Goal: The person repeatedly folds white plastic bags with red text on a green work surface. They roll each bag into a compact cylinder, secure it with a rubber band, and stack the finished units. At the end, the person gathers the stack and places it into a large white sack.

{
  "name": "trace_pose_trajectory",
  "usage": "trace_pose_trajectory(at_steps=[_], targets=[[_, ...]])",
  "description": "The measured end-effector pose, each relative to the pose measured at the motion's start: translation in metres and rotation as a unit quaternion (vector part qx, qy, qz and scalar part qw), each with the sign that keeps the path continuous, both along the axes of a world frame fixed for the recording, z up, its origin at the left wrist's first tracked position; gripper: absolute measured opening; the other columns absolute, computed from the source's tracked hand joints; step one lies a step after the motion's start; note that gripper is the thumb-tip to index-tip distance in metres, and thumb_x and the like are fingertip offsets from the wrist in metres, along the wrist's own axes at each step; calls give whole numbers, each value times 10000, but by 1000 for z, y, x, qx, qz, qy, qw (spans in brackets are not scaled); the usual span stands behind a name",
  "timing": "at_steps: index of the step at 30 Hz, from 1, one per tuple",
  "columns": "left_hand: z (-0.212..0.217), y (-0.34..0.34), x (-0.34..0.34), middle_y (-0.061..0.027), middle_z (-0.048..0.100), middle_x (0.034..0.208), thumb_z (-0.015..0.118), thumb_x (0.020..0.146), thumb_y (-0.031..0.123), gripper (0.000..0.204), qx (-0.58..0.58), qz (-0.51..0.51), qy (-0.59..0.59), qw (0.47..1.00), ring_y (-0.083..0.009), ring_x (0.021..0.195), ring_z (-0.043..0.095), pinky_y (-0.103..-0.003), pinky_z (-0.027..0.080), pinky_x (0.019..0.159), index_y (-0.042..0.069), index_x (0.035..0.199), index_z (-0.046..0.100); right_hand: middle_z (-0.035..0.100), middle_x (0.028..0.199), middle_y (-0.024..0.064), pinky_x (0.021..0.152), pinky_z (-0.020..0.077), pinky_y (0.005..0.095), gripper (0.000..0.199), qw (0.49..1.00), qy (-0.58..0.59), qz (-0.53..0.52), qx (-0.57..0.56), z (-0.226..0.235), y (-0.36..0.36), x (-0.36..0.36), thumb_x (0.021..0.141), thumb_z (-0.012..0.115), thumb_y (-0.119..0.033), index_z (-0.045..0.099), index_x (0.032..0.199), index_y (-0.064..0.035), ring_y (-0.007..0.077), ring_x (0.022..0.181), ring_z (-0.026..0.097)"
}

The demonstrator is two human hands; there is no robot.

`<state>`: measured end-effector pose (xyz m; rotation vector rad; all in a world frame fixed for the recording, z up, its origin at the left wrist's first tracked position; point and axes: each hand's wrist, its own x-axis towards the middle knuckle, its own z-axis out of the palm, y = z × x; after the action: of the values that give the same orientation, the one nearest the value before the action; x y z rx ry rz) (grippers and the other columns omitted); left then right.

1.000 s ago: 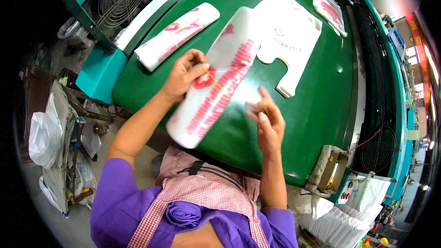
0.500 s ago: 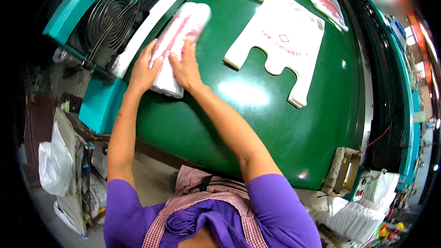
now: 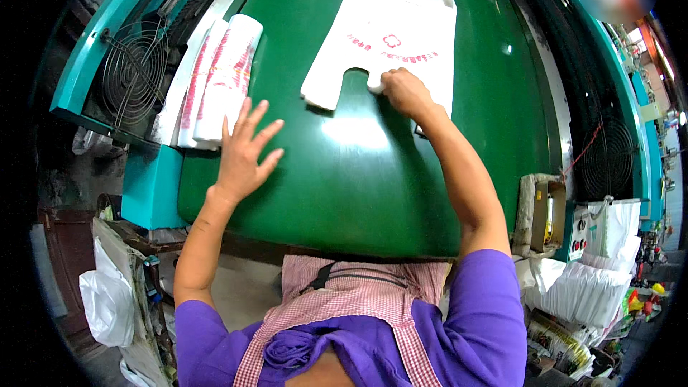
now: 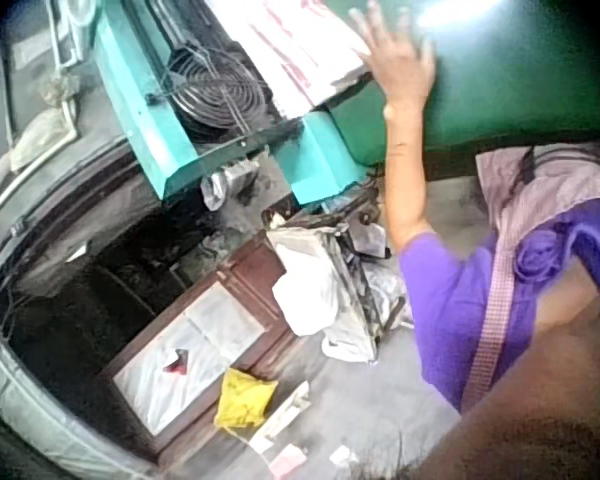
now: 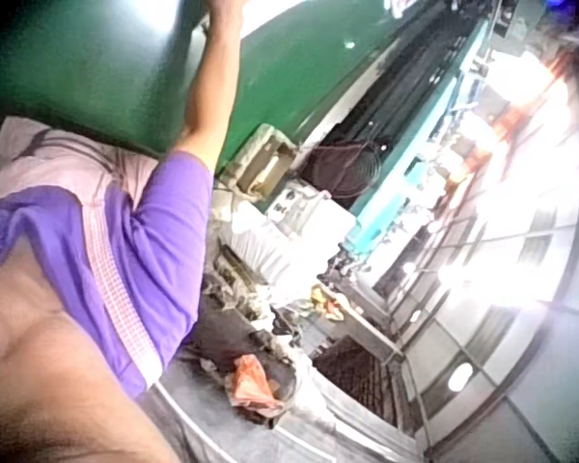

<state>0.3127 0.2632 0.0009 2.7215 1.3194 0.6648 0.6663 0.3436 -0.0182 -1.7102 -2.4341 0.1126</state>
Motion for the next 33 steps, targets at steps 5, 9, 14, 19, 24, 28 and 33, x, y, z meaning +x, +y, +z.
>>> trace_pose_trajectory(at_steps=[5,9,14,19,24,28,33], targets=[[-3,-62,11,-129,317,1481,710,733,375,625,-114,-170,2,979,-375,1404,196,-608,129,1096,181,1295,517,586,828,137,744,474,405,51,977,140,117,-106,-2,-136,-18,811,600,-91,594,851,-59,330,839,563],[-17,-110,9,-77,260,1516,777,654,307,832,-198,-283,196,918,-308,1411,209,-564,166,1115,226,1386,391,587,957,129,785,489,393,245,941,268,135,-157,17,-224,-22,790,666,-125,584,1007,-45,319,918,574],[-61,-121,-14,-72,310,1488,560,782,31,660,-41,-221,29,974,-284,1378,297,-463,267,1100,214,1393,391,247,1491,165,1085,242,514,892,982,93,55,-156,37,-301,36,635,817,-310,384,1399,-155,385,1365,231],[-43,-79,12,-99,448,1401,534,803,12,475,-86,-237,101,963,-297,1340,368,-431,342,1063,150,1257,548,232,1518,160,1113,175,551,817,995,38,6,-94,-2,-303,47,651,777,-265,426,1387,-210,393,1403,181],[-48,23,54,-121,459,1395,528,721,-106,546,-124,-207,2,970,-327,1349,349,-395,337,1083,126,1214,572,280,1484,224,1119,227,470,495,996,91,-23,10,-30,-211,62,836,593,-121,534,1316,-229,404,1384,239],[-31,40,87,-51,445,1418,511,691,-138,587,-30,-153,74,985,-305,1375,306,-551,232,1082,182,1177,589,286,1495,179,1138,195,468,558,991,130,-35,9,-7,-174,90,797,632,-32,530,1315,-213,369,1404,203],[-29,-57,35,-33,447,1414,529,800,7,444,-35,-241,145,959,-299,1362,333,-599,176,1089,223,1181,603,365,1457,136,1120,207,538,588,993,35,93,-66,2,-270,87,715,642,-15,563,1267,-201,347,1393,247]])
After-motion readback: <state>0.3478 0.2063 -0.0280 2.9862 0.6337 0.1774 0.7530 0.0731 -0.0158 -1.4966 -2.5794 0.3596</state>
